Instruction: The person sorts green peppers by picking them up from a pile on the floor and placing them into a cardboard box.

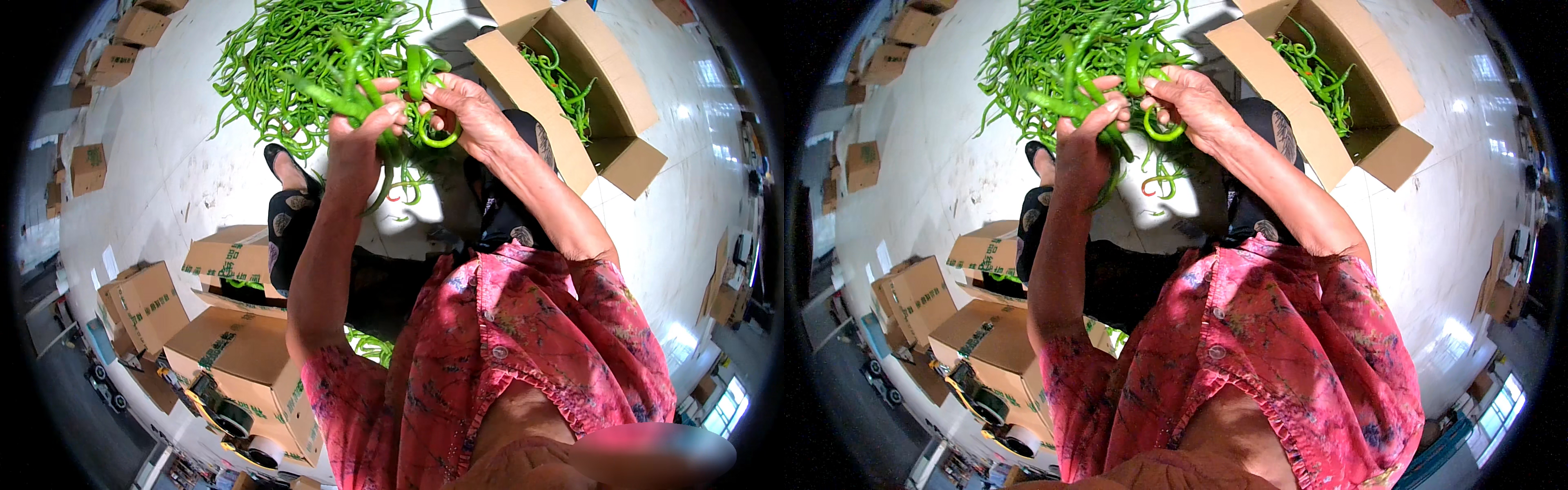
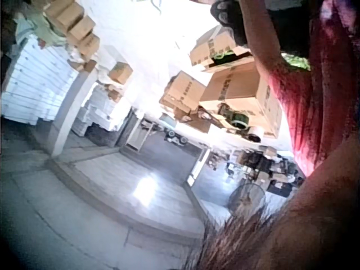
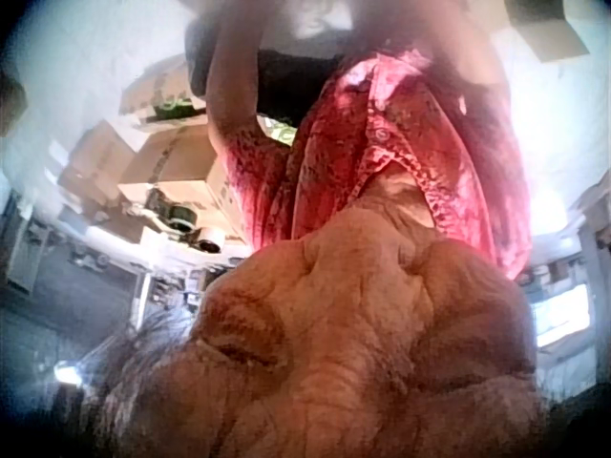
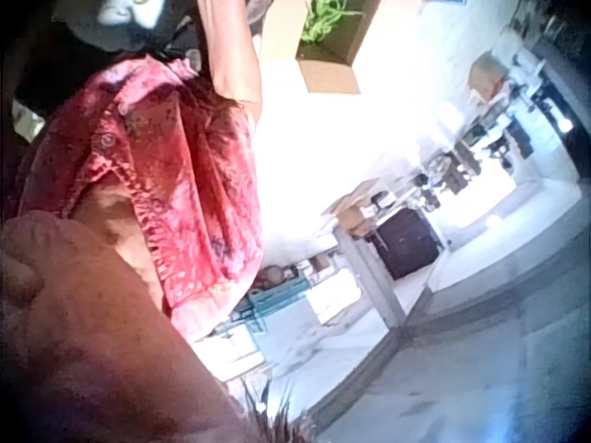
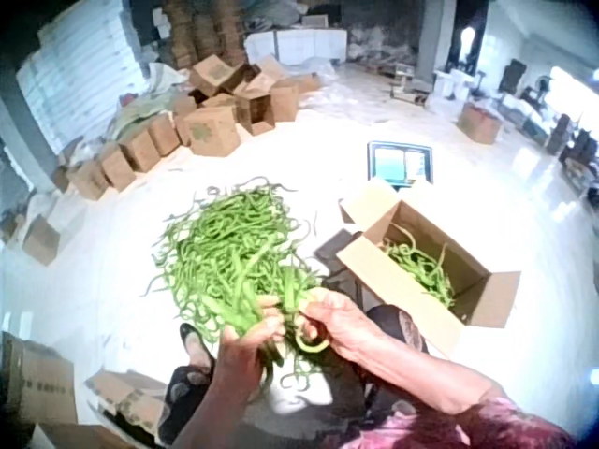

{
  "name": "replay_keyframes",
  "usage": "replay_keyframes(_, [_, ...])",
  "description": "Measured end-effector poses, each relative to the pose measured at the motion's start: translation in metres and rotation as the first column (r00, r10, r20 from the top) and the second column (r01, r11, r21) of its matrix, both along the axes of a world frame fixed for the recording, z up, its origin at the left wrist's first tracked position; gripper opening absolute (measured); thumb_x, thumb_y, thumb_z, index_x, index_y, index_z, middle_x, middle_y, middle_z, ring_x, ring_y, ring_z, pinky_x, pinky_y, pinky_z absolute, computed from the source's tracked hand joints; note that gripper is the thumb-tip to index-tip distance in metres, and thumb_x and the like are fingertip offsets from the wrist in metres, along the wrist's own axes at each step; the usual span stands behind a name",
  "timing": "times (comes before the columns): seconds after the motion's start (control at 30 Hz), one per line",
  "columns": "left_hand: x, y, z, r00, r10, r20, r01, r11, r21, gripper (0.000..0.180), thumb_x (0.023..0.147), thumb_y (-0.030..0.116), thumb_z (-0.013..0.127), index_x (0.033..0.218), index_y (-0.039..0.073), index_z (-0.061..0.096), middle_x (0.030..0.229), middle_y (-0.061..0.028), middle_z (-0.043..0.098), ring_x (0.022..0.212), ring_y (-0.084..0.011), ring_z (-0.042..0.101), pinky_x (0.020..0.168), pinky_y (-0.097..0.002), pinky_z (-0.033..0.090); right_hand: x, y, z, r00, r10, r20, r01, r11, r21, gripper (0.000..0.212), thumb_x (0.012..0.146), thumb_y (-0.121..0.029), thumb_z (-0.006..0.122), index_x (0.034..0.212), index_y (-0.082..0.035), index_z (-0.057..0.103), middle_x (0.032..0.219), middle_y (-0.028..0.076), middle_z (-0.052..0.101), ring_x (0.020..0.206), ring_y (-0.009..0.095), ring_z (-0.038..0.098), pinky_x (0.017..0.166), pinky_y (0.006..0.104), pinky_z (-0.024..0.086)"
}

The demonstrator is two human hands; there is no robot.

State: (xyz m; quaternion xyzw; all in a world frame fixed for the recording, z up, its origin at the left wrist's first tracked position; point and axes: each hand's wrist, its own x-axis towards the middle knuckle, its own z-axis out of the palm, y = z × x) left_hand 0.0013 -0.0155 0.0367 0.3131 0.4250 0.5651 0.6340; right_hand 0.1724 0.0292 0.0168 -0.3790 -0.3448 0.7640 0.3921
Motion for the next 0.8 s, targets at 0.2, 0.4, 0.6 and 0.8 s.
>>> replay_keyframes(0.2, [-0.010,-0.002,-0.003,0.992,0.108,0.057,-0.109,0.994,0.006,0.042,0.083,0.013,0.063,0.120,-0.005,0.052,0.093,-0.0086,0.059,0.082,-0.0129,0.054,0.075,-0.0251,0.046,0.066,0.014,0.027,0.959,-0.240,0.154,0.199,0.950,0.241,0.024,0.095,-0.020,0.059,0.114,-0.005,0.060,0.095,0.001,0.065,0.075,0.007,0.060,0.057,0.0190,0.044])
replay_keyframes(0.4, [-0.009,0.000,-0.010,0.995,0.085,0.044,-0.084,0.996,-0.035,0.038,0.087,0.003,0.061,0.122,-0.002,0.050,0.092,-0.0076,0.058,0.080,-0.0133,0.055,0.071,-0.0259,0.048,0.181,0.064,0.033,0.561,-0.510,0.652,0.155,0.838,0.523,0.033,0.095,-0.032,0.058,0.114,-0.006,0.062,0.083,0.002,0.065,0.074,0.008,0.056,0.064,0.0255,0.042])
replay_keyframes(0.6, [0.001,0.009,-0.019,0.994,0.110,0.010,-0.109,0.990,-0.091,0.031,0.090,0.002,0.059,0.120,-0.001,0.053,0.088,-0.0053,0.058,0.076,-0.0116,0.055,0.067,-0.0242,0.046,0.220,0.114,-0.018,-0.285,-0.426,0.859,-0.459,0.847,0.268,0.019,0.087,-0.014,0.055,0.102,-0.003,0.058,0.098,0.024,0.066,0.095,0.042,0.064,0.080,0.0518,0.053])
replay_keyframes(0.8, [-0.003,0.009,-0.024,0.992,0.125,0.024,-0.122,0.987,-0.108,0.030,0.091,0.002,0.058,0.120,0.000,0.053,0.089,-0.0051,0.057,0.077,-0.0117,0.055,0.066,-0.0243,0.046,0.253,0.107,-0.035,-0.260,-0.502,0.825,-0.331,0.849,0.412,0.021,0.087,-0.019,0.057,0.102,-0.004,0.060,0.088,0.022,0.068,0.090,0.042,0.066,0.074,0.0514,0.053])
